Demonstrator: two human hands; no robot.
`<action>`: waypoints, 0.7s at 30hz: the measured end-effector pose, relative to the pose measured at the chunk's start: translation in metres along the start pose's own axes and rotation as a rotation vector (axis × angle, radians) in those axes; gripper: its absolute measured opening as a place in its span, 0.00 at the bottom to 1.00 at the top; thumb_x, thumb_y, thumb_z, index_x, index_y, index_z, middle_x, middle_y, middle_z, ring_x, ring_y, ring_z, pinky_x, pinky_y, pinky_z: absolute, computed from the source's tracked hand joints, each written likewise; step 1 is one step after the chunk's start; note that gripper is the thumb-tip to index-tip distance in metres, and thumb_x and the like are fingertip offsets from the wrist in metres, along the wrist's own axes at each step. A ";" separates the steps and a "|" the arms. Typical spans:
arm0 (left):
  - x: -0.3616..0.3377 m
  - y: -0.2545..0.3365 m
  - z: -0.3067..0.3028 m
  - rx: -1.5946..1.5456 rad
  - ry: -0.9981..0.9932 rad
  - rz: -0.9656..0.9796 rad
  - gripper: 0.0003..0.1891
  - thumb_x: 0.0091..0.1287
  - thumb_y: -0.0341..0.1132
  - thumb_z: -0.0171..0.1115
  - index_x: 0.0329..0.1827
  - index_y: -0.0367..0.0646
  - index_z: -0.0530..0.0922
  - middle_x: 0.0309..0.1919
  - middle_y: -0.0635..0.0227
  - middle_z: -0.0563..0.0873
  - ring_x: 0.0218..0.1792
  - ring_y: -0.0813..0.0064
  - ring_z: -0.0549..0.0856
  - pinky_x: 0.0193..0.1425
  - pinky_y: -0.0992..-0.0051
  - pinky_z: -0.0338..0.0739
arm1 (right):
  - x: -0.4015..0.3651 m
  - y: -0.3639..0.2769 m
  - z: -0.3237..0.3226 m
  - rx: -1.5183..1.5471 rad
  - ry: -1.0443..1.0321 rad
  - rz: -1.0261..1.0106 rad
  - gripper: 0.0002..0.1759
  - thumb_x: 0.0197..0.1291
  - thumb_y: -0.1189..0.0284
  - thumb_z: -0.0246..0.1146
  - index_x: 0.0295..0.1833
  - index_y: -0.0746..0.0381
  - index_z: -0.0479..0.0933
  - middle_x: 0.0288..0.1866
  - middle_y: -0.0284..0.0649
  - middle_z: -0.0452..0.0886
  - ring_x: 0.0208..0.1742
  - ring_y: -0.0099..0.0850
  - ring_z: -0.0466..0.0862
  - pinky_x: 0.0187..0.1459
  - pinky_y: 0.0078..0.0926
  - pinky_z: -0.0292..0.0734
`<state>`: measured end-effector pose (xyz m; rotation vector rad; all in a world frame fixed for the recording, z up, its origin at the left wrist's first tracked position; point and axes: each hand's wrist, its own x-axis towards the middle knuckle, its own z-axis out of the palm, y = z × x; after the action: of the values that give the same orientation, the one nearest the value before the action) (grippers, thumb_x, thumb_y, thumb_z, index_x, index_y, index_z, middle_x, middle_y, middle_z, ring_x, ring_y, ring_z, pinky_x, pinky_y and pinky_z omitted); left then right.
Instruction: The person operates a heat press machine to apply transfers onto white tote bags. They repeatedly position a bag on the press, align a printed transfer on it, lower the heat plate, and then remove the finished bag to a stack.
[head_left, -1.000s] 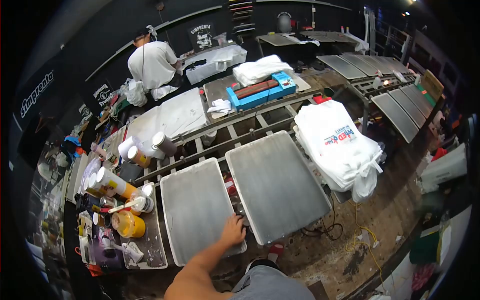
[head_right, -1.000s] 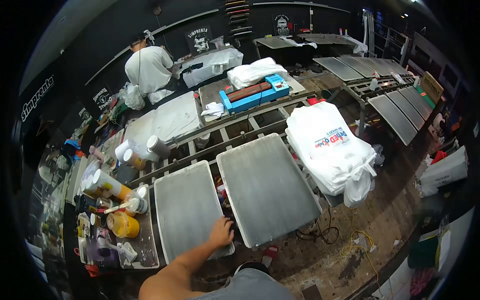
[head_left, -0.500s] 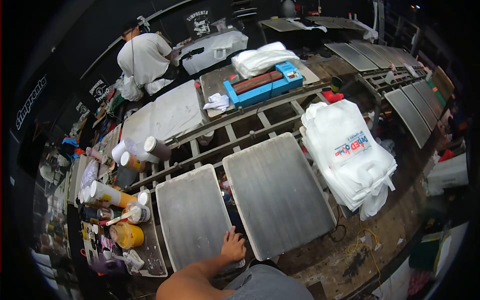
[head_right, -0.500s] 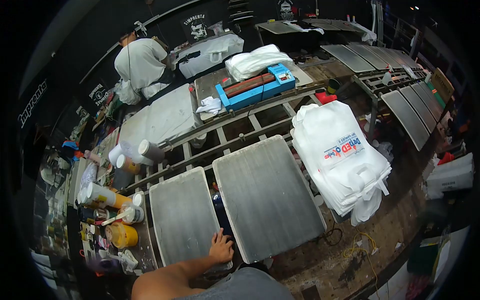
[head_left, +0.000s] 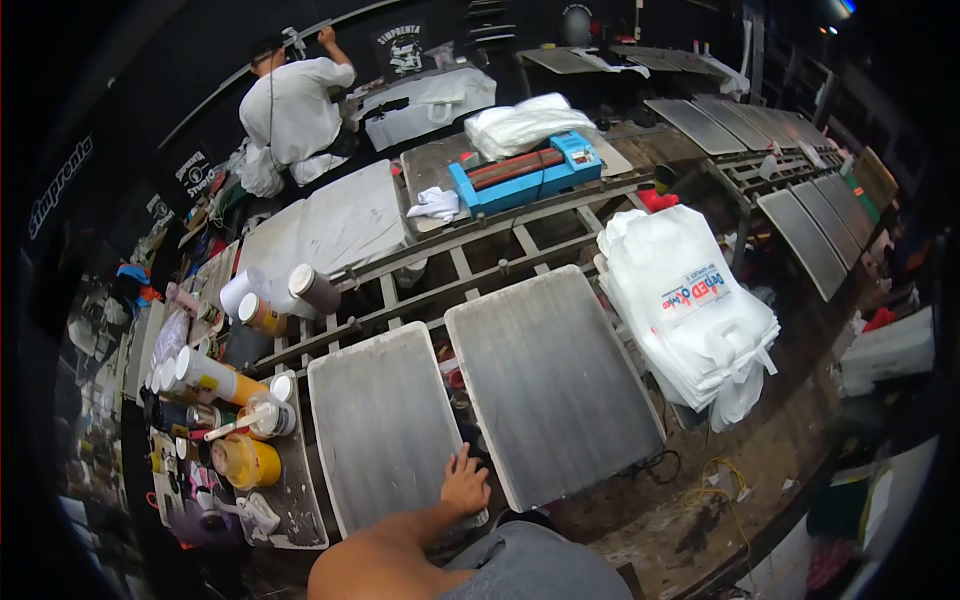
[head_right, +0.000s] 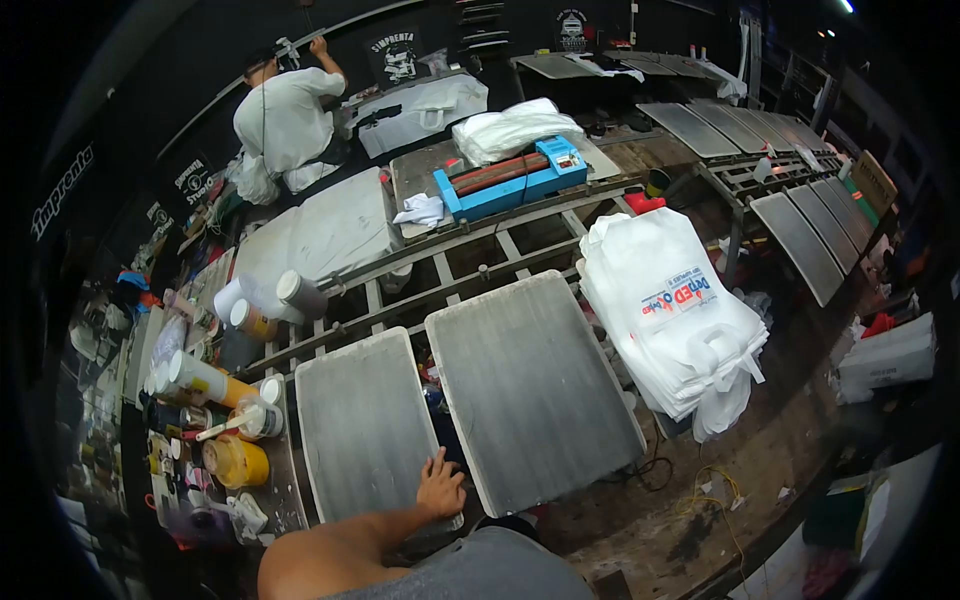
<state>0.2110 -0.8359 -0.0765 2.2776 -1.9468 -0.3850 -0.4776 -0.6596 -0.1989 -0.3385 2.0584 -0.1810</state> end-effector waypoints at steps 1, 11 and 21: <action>0.000 0.000 -0.001 0.029 -0.029 0.006 0.16 0.59 0.40 0.58 0.50 0.49 0.81 0.62 0.62 0.74 0.78 0.52 0.51 0.77 0.42 0.48 | -0.003 -0.008 0.004 -0.011 -0.008 -0.019 0.25 0.66 0.54 0.62 0.52 0.68 0.80 0.36 0.46 0.83 0.27 0.37 0.79 0.26 0.34 0.76; -0.011 -0.006 0.010 0.123 -0.078 -0.025 0.22 0.63 0.47 0.56 0.53 0.44 0.84 0.65 0.54 0.74 0.79 0.51 0.52 0.78 0.43 0.47 | 0.013 -0.098 0.030 -0.229 -0.167 -0.283 0.21 0.65 0.57 0.62 0.46 0.67 0.80 0.34 0.46 0.83 0.25 0.37 0.80 0.25 0.34 0.76; -0.197 0.045 0.049 -0.361 0.476 -0.046 0.07 0.58 0.34 0.60 0.33 0.40 0.79 0.40 0.52 0.79 0.47 0.49 0.80 0.51 0.55 0.76 | 0.017 -0.023 0.027 -0.379 -0.324 -0.434 0.17 0.64 0.60 0.62 0.41 0.66 0.80 0.31 0.46 0.83 0.22 0.37 0.80 0.24 0.35 0.75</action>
<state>0.1270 -0.6462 -0.0898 1.9604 -1.4600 -0.1582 -0.4583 -0.6860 -0.2201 -0.9841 1.6684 0.0076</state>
